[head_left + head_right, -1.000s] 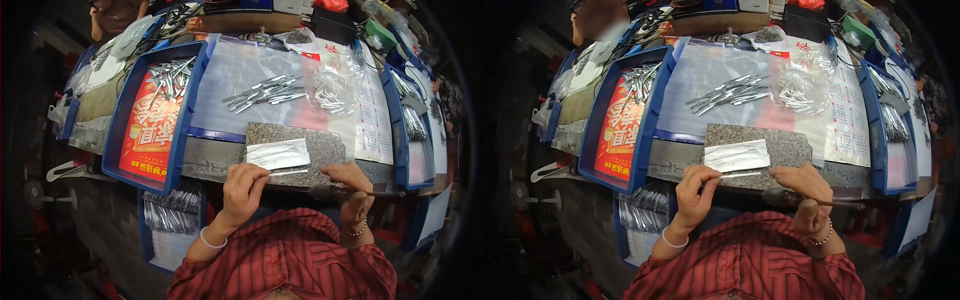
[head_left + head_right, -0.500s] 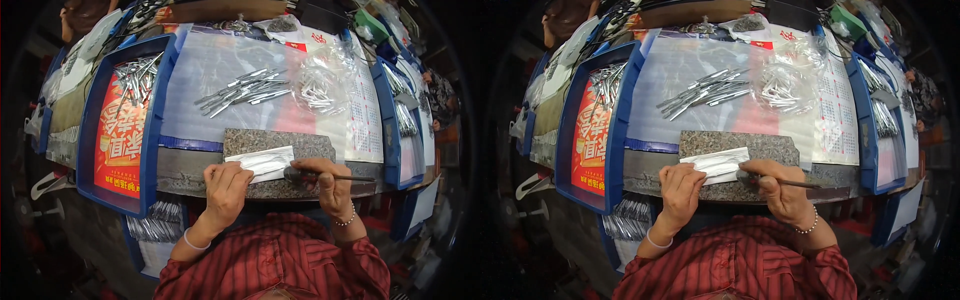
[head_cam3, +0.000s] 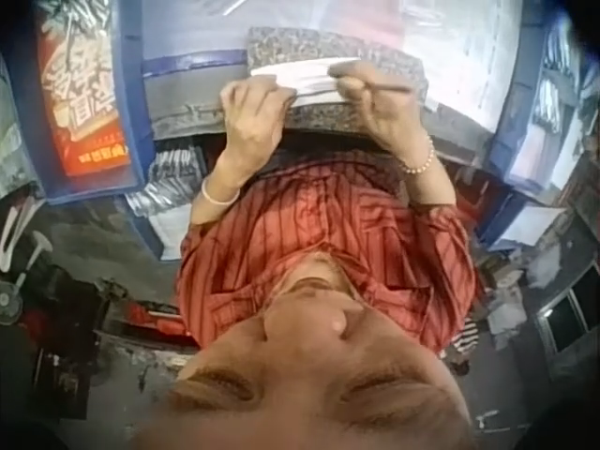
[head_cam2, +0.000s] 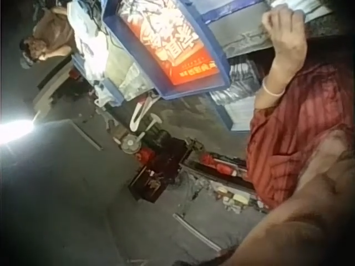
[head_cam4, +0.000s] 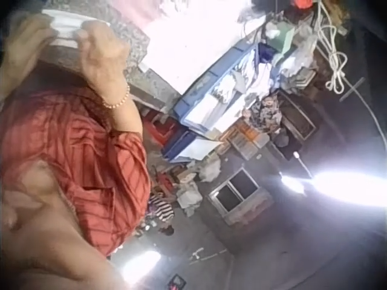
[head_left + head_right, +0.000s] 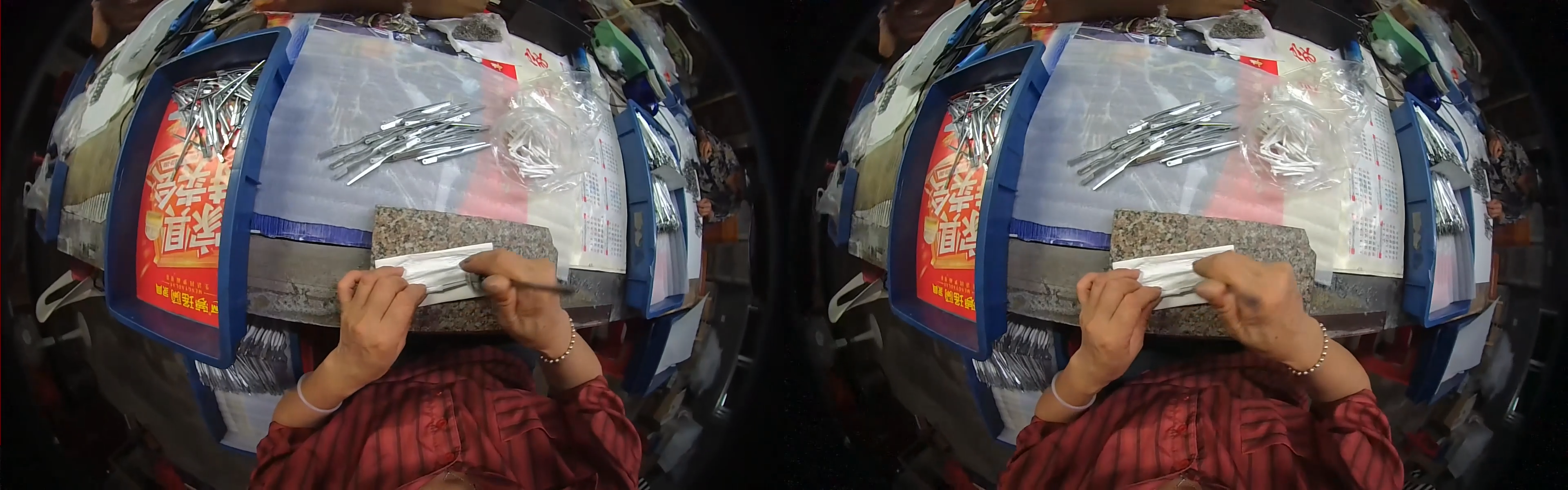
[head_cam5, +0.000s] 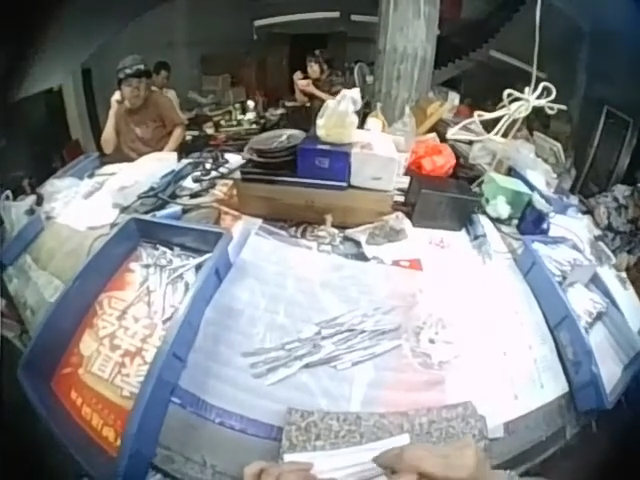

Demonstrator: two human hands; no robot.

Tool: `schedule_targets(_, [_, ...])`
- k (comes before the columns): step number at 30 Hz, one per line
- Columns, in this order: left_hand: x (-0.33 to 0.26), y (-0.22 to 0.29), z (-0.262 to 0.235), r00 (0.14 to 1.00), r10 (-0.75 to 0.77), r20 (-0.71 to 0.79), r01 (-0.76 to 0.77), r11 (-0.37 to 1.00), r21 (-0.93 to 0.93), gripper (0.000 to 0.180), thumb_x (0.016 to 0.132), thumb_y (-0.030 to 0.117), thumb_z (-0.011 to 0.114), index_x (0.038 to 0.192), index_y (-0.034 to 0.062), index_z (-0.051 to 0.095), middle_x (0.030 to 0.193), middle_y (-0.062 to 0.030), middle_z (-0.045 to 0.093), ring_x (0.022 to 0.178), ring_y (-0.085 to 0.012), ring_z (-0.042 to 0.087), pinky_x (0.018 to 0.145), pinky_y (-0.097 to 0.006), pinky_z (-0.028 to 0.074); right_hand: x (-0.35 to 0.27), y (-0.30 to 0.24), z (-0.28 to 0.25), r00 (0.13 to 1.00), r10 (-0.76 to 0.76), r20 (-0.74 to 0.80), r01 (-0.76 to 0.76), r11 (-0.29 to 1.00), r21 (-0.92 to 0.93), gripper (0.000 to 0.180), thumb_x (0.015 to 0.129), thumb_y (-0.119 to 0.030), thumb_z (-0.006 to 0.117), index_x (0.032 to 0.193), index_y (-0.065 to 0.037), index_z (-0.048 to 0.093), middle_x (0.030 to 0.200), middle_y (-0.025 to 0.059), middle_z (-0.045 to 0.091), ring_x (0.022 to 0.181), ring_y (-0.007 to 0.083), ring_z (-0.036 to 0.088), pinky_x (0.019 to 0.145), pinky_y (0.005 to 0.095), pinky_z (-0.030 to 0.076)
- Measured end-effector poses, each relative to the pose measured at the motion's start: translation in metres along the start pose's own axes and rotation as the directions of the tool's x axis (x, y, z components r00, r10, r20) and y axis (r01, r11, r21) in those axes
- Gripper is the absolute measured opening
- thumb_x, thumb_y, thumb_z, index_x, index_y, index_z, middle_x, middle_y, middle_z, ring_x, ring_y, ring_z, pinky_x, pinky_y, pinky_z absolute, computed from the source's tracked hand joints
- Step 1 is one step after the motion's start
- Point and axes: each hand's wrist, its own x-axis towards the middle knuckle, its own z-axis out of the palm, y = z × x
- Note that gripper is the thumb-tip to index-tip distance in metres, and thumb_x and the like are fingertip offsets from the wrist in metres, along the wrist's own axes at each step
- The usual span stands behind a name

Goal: Polishing or deburring small metal rods on a cloth/paper placed over a stone block.

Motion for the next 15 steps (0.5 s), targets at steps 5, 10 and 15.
schedule_targets(5, [-0.001,0.0,0.0,1.0,-0.001,0.001,0.001,1.0,-0.007,0.031,0.068,0.0,0.073,0.096,0.0071,0.064,0.09,-0.0068,0.057,0.092,-0.0261,0.06,0.084,-0.039,0.038,-0.012,-0.037,-0.028,0.985,0.039,-0.169,-0.052,0.996,-0.073,0.019,0.087,-0.005,0.055,0.1,-0.001,0.067,0.086,0.0159,0.069,0.068,0.0245,0.069,0.054,0.0321,0.053])
schedule_targets(10, [-0.003,-0.002,-0.006,1.0,-0.01,0.008,0.01,1.0,-0.007,0.025,0.073,0.004,0.067,0.098,0.0072,0.064,0.09,-0.0057,0.057,0.095,-0.0248,0.06,0.086,-0.04,0.037,0.009,-0.027,0.009,0.98,-0.129,0.151,0.156,0.97,-0.187,0.022,0.083,-0.009,0.067,0.103,-0.003,0.06,0.084,0.0124,0.064,0.061,0.0294,0.063,0.05,0.0353,0.049])
schedule_targets(15, [-0.009,-0.006,-0.019,0.997,-0.067,0.039,0.064,0.996,0.069,0.022,0.076,0.01,0.065,0.098,0.0072,0.063,0.091,-0.005,0.056,0.099,-0.0251,0.06,0.09,-0.043,0.037,0.008,-0.012,0.019,0.99,-0.117,0.083,0.118,0.993,-0.009,0.014,0.087,-0.012,0.065,0.097,-0.002,0.061,0.081,0.0138,0.062,0.063,0.0313,0.064,0.052,0.0358,0.05])
